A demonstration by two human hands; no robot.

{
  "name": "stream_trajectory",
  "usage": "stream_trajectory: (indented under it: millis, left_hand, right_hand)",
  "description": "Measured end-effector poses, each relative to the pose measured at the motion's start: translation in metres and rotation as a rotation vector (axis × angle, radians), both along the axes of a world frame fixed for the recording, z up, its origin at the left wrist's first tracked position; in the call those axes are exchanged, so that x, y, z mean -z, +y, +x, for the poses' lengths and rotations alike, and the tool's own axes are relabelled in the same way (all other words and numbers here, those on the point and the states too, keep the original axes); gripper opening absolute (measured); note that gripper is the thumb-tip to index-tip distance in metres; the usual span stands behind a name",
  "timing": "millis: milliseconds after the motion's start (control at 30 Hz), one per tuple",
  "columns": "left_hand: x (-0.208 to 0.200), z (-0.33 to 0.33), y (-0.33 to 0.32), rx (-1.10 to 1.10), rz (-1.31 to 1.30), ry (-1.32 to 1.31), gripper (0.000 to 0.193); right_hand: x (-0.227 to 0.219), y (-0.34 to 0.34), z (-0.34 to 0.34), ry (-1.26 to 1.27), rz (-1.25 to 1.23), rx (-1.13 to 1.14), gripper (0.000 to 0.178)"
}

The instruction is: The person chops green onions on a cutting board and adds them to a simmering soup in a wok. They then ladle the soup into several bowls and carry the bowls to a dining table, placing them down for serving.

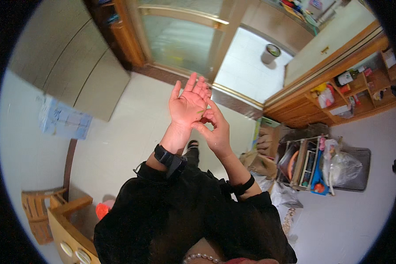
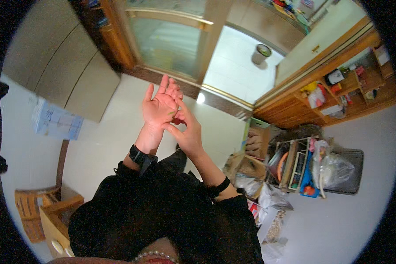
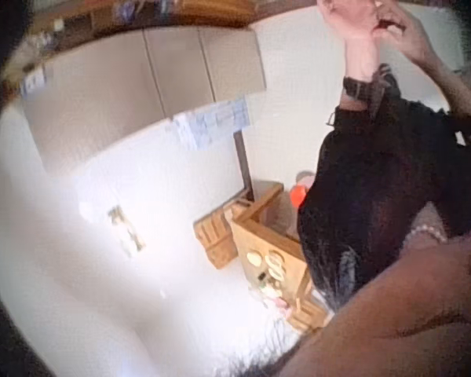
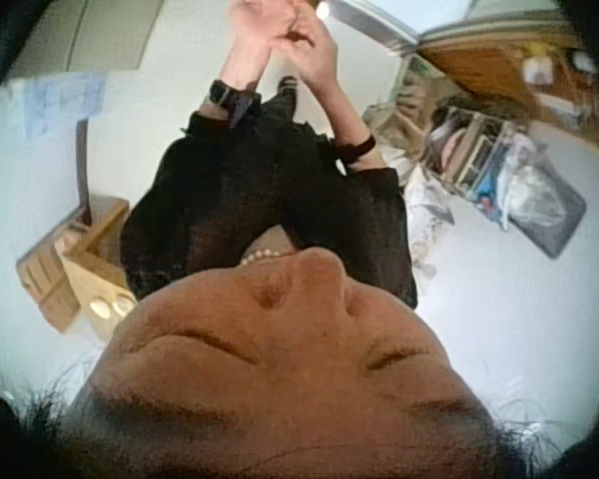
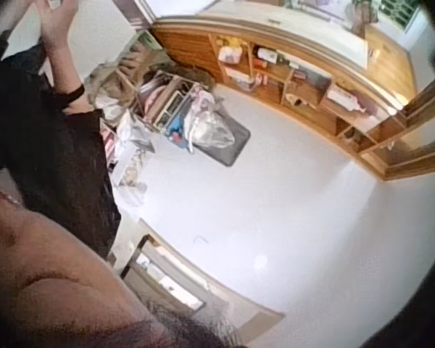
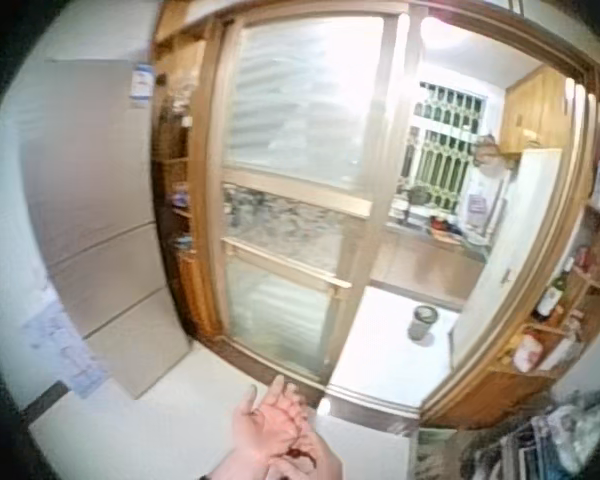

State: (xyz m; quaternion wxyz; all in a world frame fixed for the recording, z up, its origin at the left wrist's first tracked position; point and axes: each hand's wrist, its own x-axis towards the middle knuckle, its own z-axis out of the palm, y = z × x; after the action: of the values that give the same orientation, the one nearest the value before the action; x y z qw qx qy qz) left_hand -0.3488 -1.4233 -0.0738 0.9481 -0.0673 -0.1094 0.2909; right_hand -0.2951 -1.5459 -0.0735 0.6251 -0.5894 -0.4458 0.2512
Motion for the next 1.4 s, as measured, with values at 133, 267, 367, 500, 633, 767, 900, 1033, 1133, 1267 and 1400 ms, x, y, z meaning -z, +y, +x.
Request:
stream_trajectory:
  millis: [133, 267, 367, 500, 633, 767, 900, 1033, 1133, 1267, 1400]
  left_hand:
    - [-0.021, 0.129, 0.020, 0.140, -0.028, 0.018, 0.048]
    - [-0.031, 0.246, 0.031, 0.273, 0.014, 0.072, 0.044]
    - [-0.028, 0.336, 0.040, 0.288, 0.088, 0.152, 0.043]
    - [-0.022, 0.459, 0.051, 0.244, 0.196, 0.263, 0.042]
    - [-0.039, 0.573, 0.078, 0.131, 0.259, 0.344, 0.040]
    - [-0.068, 0.654, 0.117, -0.024, 0.313, 0.359, 0.038]
    - [-0.083, 0.705, 0.180, -0.170, 0.300, 0.390, 0.038]
    - [-0.067, 0.755, 0.243, -0.274, 0.244, 0.418, 0.037]
    - [-0.050, 0.788, 0.310, -0.341, 0.183, 0.397, 0.037]
    - [-0.060, 0.825, 0.402, -0.444, 0.104, 0.391, 0.036]
    - [-0.082, 0.829, 0.492, -0.578, 0.073, 0.427, 0.036]
  right_hand:
    - [-0.025, 0.017, 0.104, -0.163, 0.053, 0.308, 0.056]
    - [-0.037, 0.026, 0.203, -0.211, 0.042, 0.548, 0.036]
    - [-0.027, 0.040, 0.287, -0.092, 0.075, 0.635, 0.023]
    - [-0.018, 0.056, 0.407, -0.075, 0.068, 0.685, 0.017]
    - [-0.030, 0.084, 0.535, 0.000, 0.030, 0.597, 0.012]
    - [-0.057, 0.134, 0.633, -0.016, 0.025, 0.497, 0.011]
    - [-0.065, 0.208, 0.700, 0.002, 0.039, 0.358, 0.011]
    - [-0.046, 0.280, 0.765, -0.092, 0.041, 0.254, 0.011]
    - [-0.034, 0.354, 0.806, -0.219, 0.109, 0.178, 0.011]
    - [-0.042, 0.457, 0.859, 0.007, 0.025, -0.038, 0.011]
    - [-0.054, 0.561, 0.875, 0.029, 0.040, -0.213, 0.013]
